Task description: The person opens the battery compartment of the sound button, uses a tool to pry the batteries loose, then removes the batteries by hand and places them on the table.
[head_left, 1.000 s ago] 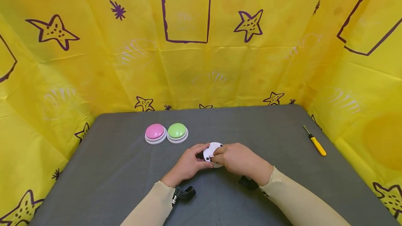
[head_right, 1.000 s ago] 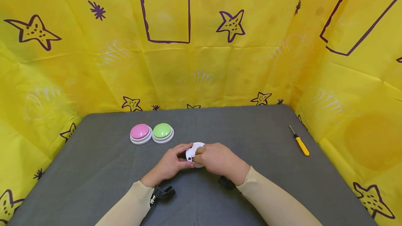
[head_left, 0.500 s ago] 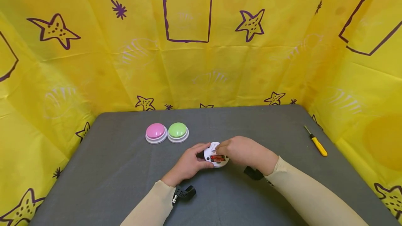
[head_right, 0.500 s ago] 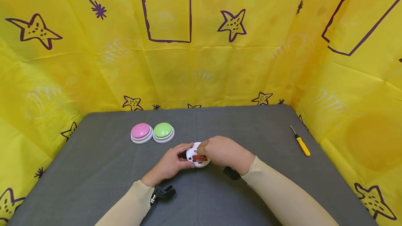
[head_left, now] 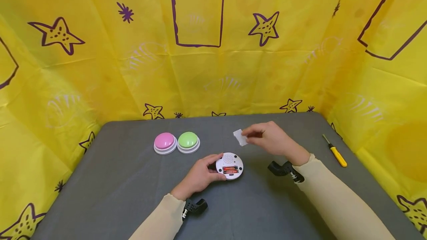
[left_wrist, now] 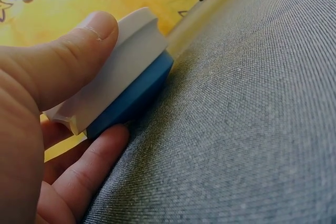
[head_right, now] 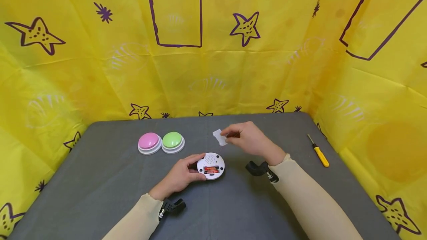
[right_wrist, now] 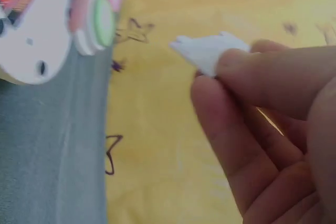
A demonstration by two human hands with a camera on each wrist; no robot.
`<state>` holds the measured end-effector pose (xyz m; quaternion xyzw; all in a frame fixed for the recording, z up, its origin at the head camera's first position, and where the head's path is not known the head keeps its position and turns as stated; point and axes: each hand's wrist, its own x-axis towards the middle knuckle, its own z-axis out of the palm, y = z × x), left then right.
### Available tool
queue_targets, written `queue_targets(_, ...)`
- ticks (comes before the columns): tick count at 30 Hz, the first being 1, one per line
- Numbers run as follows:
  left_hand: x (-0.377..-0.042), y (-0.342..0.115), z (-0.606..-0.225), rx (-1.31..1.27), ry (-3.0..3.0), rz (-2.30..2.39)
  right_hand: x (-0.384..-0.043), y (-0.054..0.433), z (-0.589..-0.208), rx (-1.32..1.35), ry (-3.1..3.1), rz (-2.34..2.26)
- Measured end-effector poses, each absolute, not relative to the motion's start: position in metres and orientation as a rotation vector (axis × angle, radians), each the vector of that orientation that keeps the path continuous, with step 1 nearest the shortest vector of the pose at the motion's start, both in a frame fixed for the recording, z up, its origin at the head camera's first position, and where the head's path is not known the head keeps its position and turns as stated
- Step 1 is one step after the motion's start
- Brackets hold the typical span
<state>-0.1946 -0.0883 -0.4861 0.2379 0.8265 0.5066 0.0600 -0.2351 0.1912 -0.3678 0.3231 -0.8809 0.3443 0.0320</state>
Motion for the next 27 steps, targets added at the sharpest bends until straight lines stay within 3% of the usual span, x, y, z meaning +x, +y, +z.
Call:
queue_targets(5, -0.193, -0.090, -0.485, 0.697, 2.498, 1.526, -0.259, 0.214, -0.366, 0.592, -2.642, 1.485)
queue_targets(12, -0.195, -0.090, -0.488, 0.698, 2.502, 1.526, -0.293, 0.242, -0.370, 0.305, -2.483, 1.868)
queue_targets(27, -0.195, -0.091, -0.489, 0.698, 2.459, 1.580, -0.347, 0.286, -0.413, -0.039, -2.577, 1.818)
